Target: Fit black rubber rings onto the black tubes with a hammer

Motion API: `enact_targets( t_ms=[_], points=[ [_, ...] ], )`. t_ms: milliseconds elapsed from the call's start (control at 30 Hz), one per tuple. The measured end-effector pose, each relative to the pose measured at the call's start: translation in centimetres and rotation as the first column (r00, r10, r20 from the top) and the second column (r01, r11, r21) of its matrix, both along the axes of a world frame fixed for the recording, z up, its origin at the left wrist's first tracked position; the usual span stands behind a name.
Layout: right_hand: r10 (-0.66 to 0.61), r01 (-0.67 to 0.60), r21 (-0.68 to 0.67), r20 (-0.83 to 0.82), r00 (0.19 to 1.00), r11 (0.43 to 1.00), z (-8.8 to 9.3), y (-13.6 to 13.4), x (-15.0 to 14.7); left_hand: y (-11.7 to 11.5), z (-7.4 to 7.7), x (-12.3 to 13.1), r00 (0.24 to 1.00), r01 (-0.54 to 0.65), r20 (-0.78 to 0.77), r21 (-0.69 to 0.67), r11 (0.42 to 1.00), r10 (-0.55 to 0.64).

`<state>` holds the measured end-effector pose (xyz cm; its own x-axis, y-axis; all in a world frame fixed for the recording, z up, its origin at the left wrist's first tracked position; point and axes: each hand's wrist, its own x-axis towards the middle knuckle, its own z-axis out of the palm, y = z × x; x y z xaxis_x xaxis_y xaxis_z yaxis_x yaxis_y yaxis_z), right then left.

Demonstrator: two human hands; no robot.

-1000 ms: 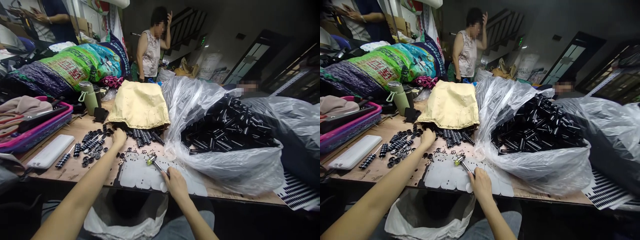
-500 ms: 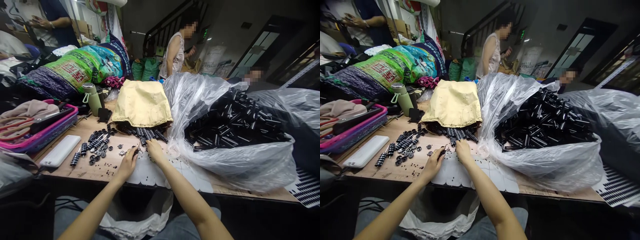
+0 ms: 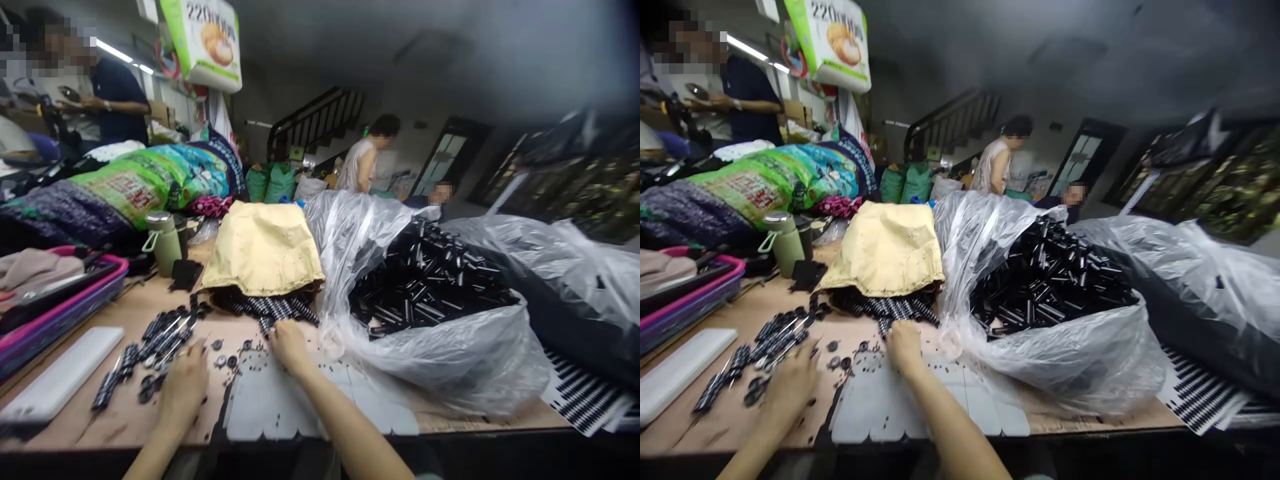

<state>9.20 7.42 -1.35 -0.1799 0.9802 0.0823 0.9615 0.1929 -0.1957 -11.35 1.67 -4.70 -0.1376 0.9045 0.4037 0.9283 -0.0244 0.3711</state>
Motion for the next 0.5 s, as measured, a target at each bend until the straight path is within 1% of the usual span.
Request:
enact_targets(
  t_ms=[33,100,167,233,300,367,433,500],
  points=[
    [-0.014,0.014,0.015,-0.01,1.0,1.0,-0.1,0.1,-0.5,0.4,-0.6,-1.1,0.999,-0.029,-0.044,0.017,0.999,0.03],
    [-0.056,0.057,0.037,-0.03,0.998,0.998,-0.4,0.5,-1.5,1.4,-2.0,-2.8,0.993,-0.026,-0.113,0.041,0.999,0.031],
    [-0.107,0.11,0.046,-0.057,0.993,0.993,-0.8,1.1,-2.4,2.4,-3.2,-3.6,0.985,-0.03,-0.166,0.037,0.999,0.036],
    [-0.145,0.15,0.044,-0.093,0.985,0.988,-1.0,1.5,-2.8,2.8,-3.6,-3.7,0.979,-0.029,-0.202,0.044,0.999,0.038],
    [-0.157,0.163,0.036,-0.144,0.977,0.986,-1.0,1.6,-2.8,2.5,-3.2,-3.4,0.974,-0.026,-0.221,0.063,0.998,0.039],
    [-0.153,0.161,0.021,-0.208,0.966,0.987,-0.9,1.4,-2.3,1.9,-2.2,-2.9,0.971,-0.026,-0.235,0.066,0.997,0.041],
    [-0.142,0.149,0.001,-0.282,0.949,0.989,-0.9,1.3,-1.6,1.3,-1.0,-2.6,0.967,-0.027,-0.254,0.031,0.999,0.034],
    [-0.118,0.119,-0.018,-0.359,0.926,0.993,-0.9,1.0,-1.1,1.0,-0.1,-2.2,0.967,-0.061,-0.25,-0.013,0.998,0.056]
  ],
)
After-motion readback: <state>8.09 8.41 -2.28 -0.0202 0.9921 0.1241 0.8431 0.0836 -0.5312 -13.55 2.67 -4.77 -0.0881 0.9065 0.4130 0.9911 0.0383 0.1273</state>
